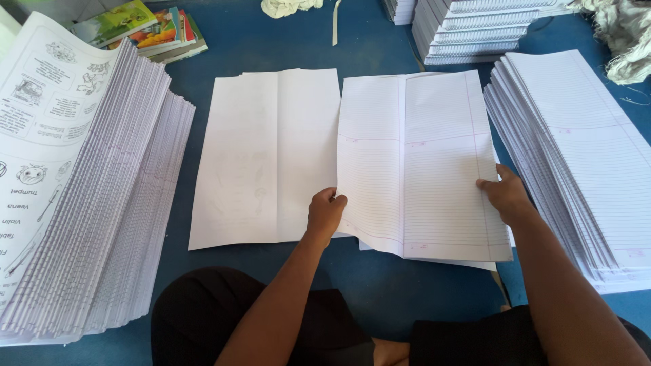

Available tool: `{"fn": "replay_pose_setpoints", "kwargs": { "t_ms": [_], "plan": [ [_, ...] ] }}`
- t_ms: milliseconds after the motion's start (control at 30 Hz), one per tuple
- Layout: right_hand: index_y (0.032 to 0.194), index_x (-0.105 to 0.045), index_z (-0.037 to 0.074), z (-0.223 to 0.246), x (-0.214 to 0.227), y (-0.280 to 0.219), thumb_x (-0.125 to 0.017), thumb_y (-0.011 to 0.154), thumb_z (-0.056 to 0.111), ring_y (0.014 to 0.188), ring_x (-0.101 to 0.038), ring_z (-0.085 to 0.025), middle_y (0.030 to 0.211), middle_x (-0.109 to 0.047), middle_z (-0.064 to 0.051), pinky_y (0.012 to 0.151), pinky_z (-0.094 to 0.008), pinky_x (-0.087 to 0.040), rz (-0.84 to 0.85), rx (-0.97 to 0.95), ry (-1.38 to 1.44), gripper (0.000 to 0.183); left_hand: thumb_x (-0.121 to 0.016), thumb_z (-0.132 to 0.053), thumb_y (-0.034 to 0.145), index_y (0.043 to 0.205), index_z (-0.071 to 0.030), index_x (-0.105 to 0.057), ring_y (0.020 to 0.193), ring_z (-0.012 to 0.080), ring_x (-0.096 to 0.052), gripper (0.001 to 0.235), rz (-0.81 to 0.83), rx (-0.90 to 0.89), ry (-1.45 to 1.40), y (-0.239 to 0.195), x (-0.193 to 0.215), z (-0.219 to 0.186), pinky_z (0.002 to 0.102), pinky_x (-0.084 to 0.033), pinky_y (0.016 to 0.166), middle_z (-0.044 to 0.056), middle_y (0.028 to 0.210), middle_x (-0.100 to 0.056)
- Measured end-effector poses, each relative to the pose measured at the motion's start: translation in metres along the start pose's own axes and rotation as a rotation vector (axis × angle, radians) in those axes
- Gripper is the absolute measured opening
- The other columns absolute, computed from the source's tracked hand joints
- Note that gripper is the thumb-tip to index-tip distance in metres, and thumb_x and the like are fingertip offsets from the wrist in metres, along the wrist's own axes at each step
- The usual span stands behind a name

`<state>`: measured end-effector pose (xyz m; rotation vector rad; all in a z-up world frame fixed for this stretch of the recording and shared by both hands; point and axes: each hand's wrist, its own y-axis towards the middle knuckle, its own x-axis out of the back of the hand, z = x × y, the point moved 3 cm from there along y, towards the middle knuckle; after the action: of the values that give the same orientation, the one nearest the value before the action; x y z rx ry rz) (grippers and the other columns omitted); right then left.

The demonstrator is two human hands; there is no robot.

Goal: The person sits on the floor and repeatedly picks up printed sheets, flips through them, and places them into separate stacks. The person handles both printed and lined paper, organizing them into piles on the floor.

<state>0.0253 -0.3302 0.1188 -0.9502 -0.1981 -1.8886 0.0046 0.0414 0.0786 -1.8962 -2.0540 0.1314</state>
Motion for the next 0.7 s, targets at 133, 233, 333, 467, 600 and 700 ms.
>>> {"fn": "replay_pose_setpoints", "kwargs": {
  "t_ms": [133,233,333,467,600,700],
  "plan": [
    [0.156,-0.04,0.006,-0.003,0.0,0.001,-0.066,0.097,0.016,0.105,-0.07,-0.037,0.13,-0.064,-0.028,0.095,-0.049,-0.056,-0.002,-0.037,-0.02,0.066,-0.057,-0.014,0.087,0.115,0.002,-0.073,0.067,0.0138,-0.059,0.036,0.047,-0.029,-0.092,-0.003,-0.003,-0.009,0.031,-0.05,0.063,0.007,0.079,-0.067],
    [0.156,-0.041,0.008,-0.003,0.0,0.001,-0.066,0.096,0.016,0.107,-0.07,-0.036,0.13,-0.064,-0.027,0.096,-0.049,-0.056,-0.003,-0.045,-0.026,0.065,-0.054,-0.012,0.088,0.119,0.001,-0.066,0.072,0.0114,-0.067,0.036,0.133,-0.002,-0.282,-0.007,-0.01,-0.017,0.03,-0.058,0.068,0.004,0.086,-0.07],
    [0.155,-0.041,0.007,-0.005,-0.001,0.003,-0.066,0.096,0.015,0.109,-0.069,-0.036,0.13,-0.064,-0.027,0.097,-0.049,-0.055,-0.001,-0.033,0.002,0.065,-0.057,-0.014,0.09,0.115,0.003,-0.067,0.071,0.0128,-0.063,0.031,0.188,-0.012,-0.324,-0.01,-0.016,-0.024,0.031,-0.052,0.065,0.007,0.087,-0.069],
    [0.155,-0.041,0.005,-0.012,-0.002,0.009,-0.067,0.095,0.012,0.111,-0.068,-0.037,0.132,-0.062,-0.028,0.097,-0.049,-0.055,0.02,-0.001,0.057,0.066,-0.065,-0.017,0.09,0.104,0.002,-0.068,0.079,0.0124,-0.065,0.024,0.185,-0.092,-0.347,-0.015,-0.028,-0.029,0.028,-0.054,0.073,0.007,0.089,-0.069],
    [0.153,-0.044,0.005,-0.018,-0.003,0.012,-0.067,0.095,0.011,0.113,-0.068,-0.036,0.132,-0.063,-0.027,0.098,-0.048,-0.054,0.021,0.0,0.086,0.063,-0.067,-0.018,0.087,0.101,0.0,-0.067,0.081,0.0143,-0.061,0.023,0.202,-0.149,-0.422,-0.019,-0.055,-0.035,0.029,-0.051,0.074,0.005,0.088,-0.065],
    [0.152,-0.045,0.004,-0.02,-0.004,0.012,-0.066,0.095,0.011,0.113,-0.067,-0.037,0.132,-0.063,-0.027,0.098,-0.049,-0.054,0.032,-0.01,0.109,0.061,-0.069,-0.022,0.087,0.101,-0.002,-0.065,0.087,0.0146,-0.059,0.025,0.237,-0.181,-0.449,-0.027,-0.082,-0.044,0.029,-0.049,0.079,0.005,0.091,-0.064]
  ]
}}
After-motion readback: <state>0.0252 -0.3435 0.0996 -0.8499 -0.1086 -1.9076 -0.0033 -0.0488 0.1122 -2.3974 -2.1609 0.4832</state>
